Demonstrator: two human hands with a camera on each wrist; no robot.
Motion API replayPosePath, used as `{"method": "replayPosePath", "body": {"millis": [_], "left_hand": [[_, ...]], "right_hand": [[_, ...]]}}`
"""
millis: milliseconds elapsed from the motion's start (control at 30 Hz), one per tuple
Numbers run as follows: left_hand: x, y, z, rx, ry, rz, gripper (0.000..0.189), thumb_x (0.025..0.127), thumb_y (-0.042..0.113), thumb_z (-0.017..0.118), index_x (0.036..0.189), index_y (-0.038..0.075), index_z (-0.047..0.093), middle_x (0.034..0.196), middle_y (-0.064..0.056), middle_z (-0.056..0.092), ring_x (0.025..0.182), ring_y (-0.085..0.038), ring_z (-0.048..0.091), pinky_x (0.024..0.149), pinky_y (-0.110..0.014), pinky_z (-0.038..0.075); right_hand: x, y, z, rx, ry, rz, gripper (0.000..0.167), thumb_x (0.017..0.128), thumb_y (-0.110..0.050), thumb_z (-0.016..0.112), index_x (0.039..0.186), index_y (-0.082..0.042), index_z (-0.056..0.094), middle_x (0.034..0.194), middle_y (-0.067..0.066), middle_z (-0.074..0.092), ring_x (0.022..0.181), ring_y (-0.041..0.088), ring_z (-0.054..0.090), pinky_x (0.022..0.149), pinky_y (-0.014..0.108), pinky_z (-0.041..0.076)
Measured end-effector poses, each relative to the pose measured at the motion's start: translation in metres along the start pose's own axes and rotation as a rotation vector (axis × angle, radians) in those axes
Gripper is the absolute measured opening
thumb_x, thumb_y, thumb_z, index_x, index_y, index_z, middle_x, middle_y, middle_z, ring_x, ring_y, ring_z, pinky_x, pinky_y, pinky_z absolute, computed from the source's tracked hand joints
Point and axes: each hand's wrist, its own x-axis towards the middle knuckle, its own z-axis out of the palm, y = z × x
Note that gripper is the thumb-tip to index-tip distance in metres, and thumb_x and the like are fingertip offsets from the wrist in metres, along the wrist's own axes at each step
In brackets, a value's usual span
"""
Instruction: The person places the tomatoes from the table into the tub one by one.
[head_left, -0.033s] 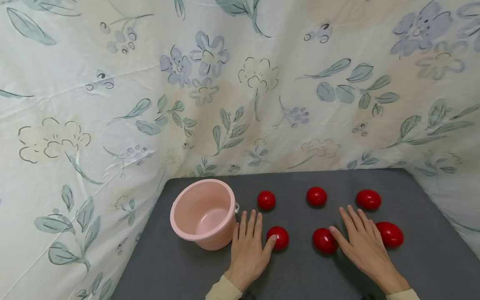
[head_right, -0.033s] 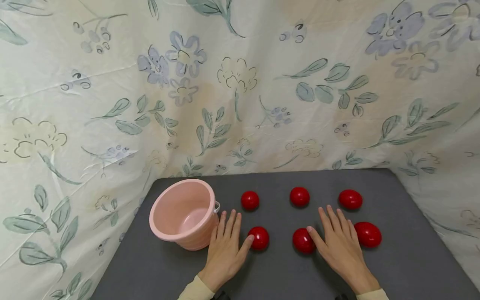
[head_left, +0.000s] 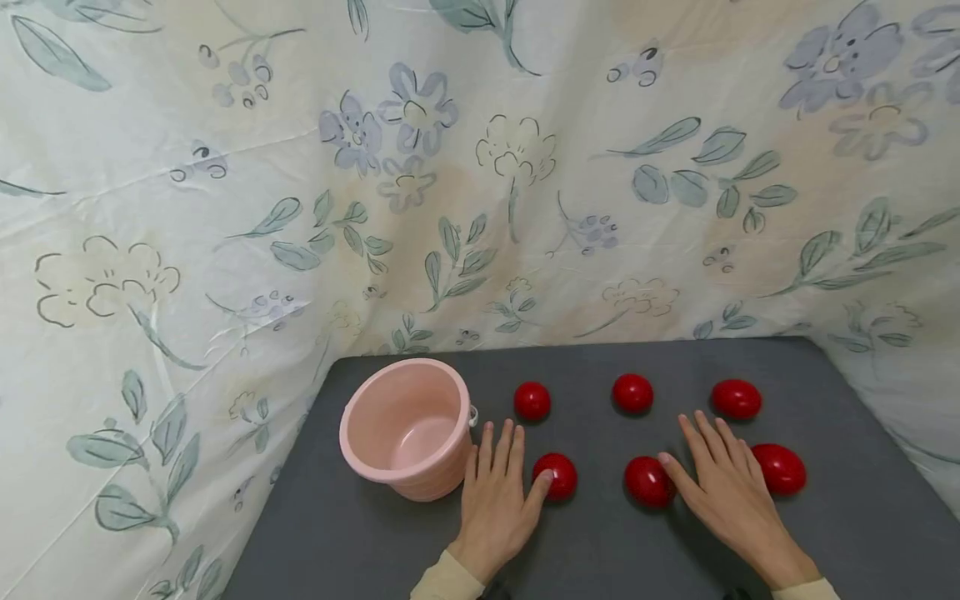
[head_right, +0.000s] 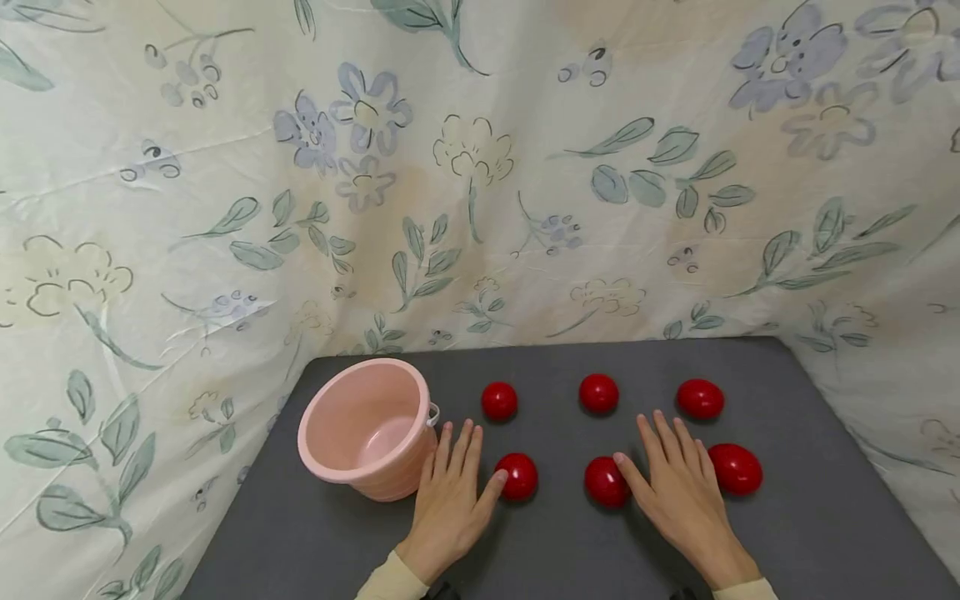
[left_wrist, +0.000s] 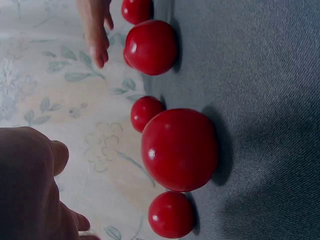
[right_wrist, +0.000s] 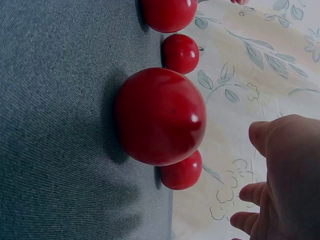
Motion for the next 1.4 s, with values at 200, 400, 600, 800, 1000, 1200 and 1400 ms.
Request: {"method": "replayPosePath", "body": {"millis": [200,400,600,800,1000,1200,1400], "left_hand": [[-0.006,0.003,-0.013,-0.122,0.011,0.089,0.069,0.105,0.056,0.038,0.157,0.010,0.036,0.163,-0.004,0.038,0.156,-0.032,0.026,0.121,-0.054,0.031],[-0.016,-0.009,-0.047,-0.297,0.363,0.284,0.028,0.097,0.018,0.063,0.125,0.015,0.065,0.131,0.001,0.064,0.134,-0.025,0.052,0.112,-0.043,0.043],[-0.016,-0.049,-0.080,-0.337,0.720,0.109,0.026,0.086,0.001,0.064,0.110,0.010,0.070,0.128,-0.008,0.065,0.129,-0.035,0.050,0.107,-0.050,0.033],[-0.028,-0.109,-0.080,-0.415,0.777,-0.294,0.046,0.096,0.012,0.058,0.141,0.004,0.054,0.161,-0.018,0.037,0.152,-0.042,0.021,0.114,-0.071,0.014],[-0.042,-0.139,-0.066,-0.710,0.704,-0.582,0.065,0.104,0.024,0.048,0.159,0.002,0.023,0.166,-0.024,0.013,0.155,-0.043,0.009,0.122,-0.067,0.009],[-0.034,-0.140,-0.056,-0.937,0.595,-0.616,0.077,0.101,0.020,0.055,0.161,0.001,0.011,0.166,-0.027,0.016,0.154,-0.042,0.019,0.123,-0.061,0.018],[-0.029,-0.137,-0.047,-1.052,0.594,-0.555,0.072,0.106,0.023,0.050,0.161,0.005,0.007,0.167,-0.023,0.015,0.154,-0.038,0.020,0.123,-0.057,0.017]], "right_hand": [[0.002,-0.001,-0.005,0.019,0.013,-0.002,0.085,0.102,-0.060,0.045,0.160,-0.001,0.023,0.162,0.032,0.024,0.149,0.053,0.015,0.115,0.075,0.009],[0.019,-0.008,-0.022,0.002,0.082,-0.067,0.075,0.099,-0.051,0.058,0.150,0.002,0.041,0.149,0.032,0.043,0.136,0.053,0.033,0.103,0.074,0.027],[0.040,-0.023,-0.044,-0.030,0.114,-0.133,0.053,0.096,-0.032,0.066,0.137,-0.001,0.056,0.136,0.028,0.056,0.123,0.049,0.047,0.097,0.070,0.039],[0.066,-0.045,-0.054,0.001,-0.024,-0.127,0.049,0.098,-0.032,0.063,0.139,-0.005,0.056,0.139,0.024,0.058,0.125,0.044,0.053,0.098,0.065,0.046],[0.115,-0.101,-0.023,0.002,-0.309,-0.258,0.055,0.098,-0.038,0.063,0.146,-0.012,0.052,0.144,0.018,0.055,0.124,0.035,0.060,0.094,0.056,0.053],[0.145,-0.147,0.020,-0.124,-0.491,-0.321,0.077,0.092,-0.041,0.071,0.157,-0.018,0.037,0.155,0.022,0.040,0.134,0.047,0.049,0.100,0.065,0.048],[0.151,-0.161,0.053,-0.223,-0.511,-0.353,0.079,0.088,-0.039,0.076,0.156,-0.020,0.040,0.159,0.022,0.036,0.140,0.048,0.042,0.103,0.069,0.043]]}}
